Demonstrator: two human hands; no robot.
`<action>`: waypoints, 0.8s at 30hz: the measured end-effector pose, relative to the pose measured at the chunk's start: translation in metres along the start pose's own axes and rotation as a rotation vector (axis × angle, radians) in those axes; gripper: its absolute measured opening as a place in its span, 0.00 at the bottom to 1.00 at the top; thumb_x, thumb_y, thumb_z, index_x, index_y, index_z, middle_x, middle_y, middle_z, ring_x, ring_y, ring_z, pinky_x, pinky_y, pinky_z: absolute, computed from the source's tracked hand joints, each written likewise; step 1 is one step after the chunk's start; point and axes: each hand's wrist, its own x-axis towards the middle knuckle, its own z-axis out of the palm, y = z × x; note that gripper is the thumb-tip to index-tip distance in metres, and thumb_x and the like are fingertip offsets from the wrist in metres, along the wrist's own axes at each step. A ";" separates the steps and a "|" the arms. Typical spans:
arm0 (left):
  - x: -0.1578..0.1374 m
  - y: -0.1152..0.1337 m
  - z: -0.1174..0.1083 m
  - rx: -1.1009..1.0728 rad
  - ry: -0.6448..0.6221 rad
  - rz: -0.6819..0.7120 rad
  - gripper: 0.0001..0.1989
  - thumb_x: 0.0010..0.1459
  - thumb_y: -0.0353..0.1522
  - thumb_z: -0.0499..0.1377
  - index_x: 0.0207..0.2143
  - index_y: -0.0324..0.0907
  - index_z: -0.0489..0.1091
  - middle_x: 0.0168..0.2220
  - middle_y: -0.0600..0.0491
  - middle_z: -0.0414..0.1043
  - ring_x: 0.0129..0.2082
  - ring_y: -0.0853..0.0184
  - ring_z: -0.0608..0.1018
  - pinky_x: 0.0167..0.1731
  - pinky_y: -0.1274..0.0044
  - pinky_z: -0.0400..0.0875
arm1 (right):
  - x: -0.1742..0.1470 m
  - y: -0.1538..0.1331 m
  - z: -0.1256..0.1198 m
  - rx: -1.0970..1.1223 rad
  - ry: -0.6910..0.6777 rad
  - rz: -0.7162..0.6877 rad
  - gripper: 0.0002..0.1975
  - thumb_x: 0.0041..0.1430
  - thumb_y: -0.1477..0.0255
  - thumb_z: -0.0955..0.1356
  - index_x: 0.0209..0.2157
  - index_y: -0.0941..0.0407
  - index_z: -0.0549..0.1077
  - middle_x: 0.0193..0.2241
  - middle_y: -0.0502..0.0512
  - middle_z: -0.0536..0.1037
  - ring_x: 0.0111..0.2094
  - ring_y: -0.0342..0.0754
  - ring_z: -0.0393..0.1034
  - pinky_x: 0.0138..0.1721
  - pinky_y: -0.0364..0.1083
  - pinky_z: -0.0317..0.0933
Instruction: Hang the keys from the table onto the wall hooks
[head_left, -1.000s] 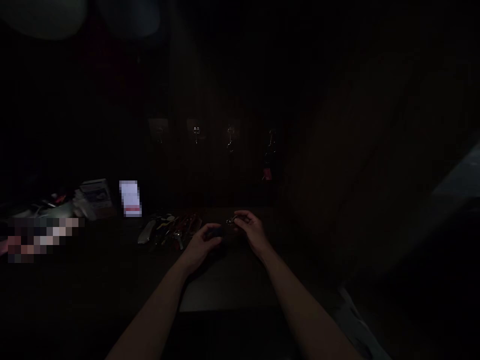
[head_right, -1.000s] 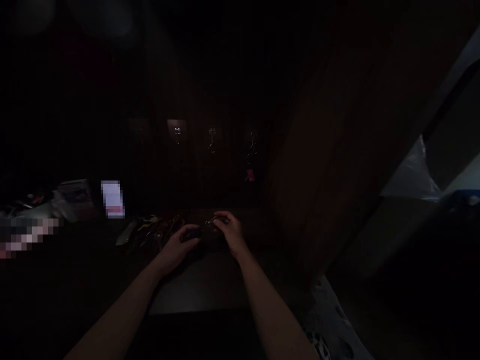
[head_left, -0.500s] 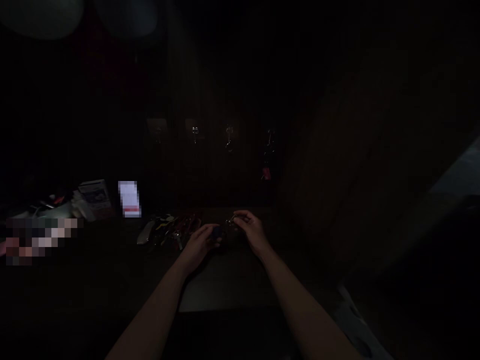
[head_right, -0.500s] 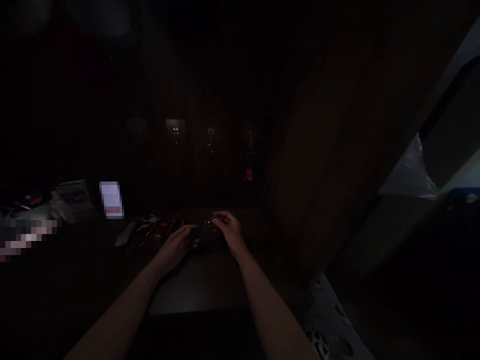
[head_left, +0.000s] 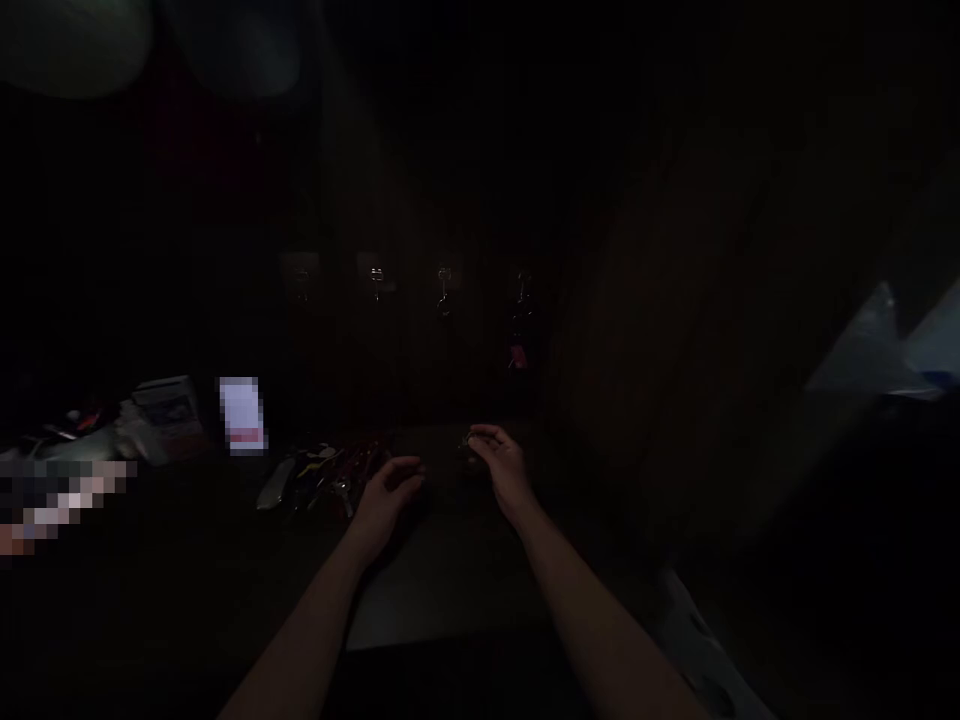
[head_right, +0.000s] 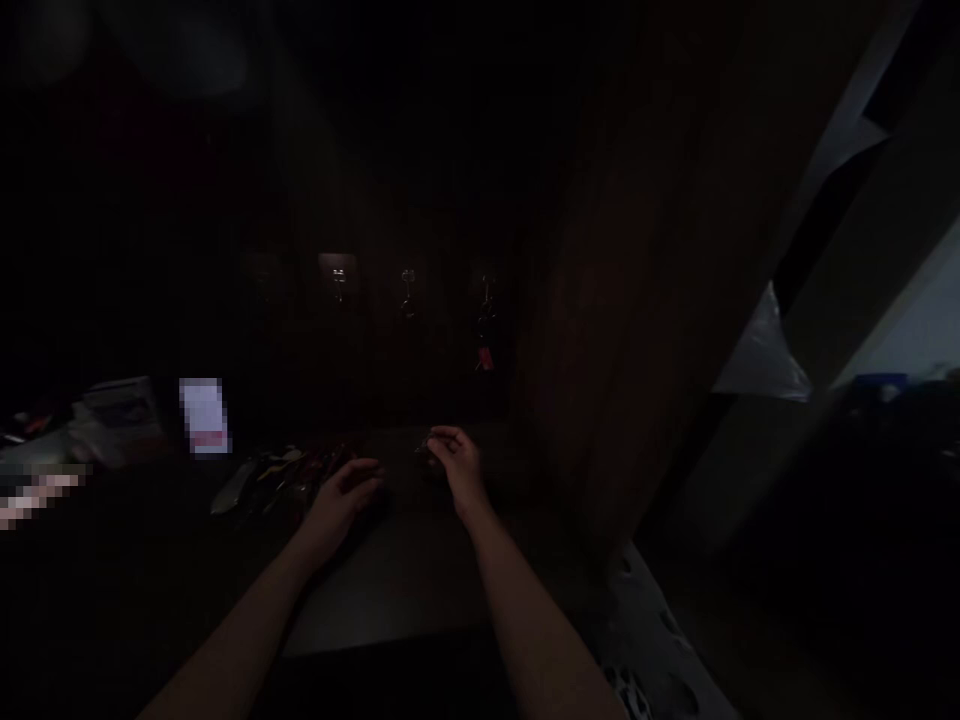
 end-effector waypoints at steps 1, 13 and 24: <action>0.000 0.000 0.000 -0.005 0.021 0.001 0.17 0.42 0.36 0.66 0.37 0.43 0.70 0.36 0.52 0.73 0.36 0.69 0.74 0.35 0.78 0.67 | 0.002 -0.002 -0.002 0.005 0.024 -0.012 0.14 0.39 0.67 0.73 0.31 0.55 0.73 0.26 0.49 0.76 0.29 0.43 0.70 0.29 0.41 0.63; -0.002 0.006 0.002 -0.033 0.084 -0.046 0.20 0.41 0.39 0.65 0.37 0.41 0.69 0.33 0.52 0.74 0.32 0.69 0.76 0.36 0.78 0.69 | 0.073 -0.090 -0.014 -0.081 0.275 -0.313 0.09 0.38 0.70 0.70 0.26 0.56 0.71 0.19 0.46 0.72 0.22 0.40 0.66 0.23 0.40 0.58; -0.001 0.004 0.004 -0.097 0.094 -0.053 0.19 0.38 0.38 0.66 0.35 0.40 0.70 0.30 0.53 0.73 0.28 0.71 0.74 0.33 0.78 0.68 | 0.134 -0.166 0.008 -0.206 0.319 -0.490 0.05 0.42 0.73 0.68 0.26 0.56 0.69 0.19 0.46 0.70 0.22 0.39 0.65 0.20 0.39 0.59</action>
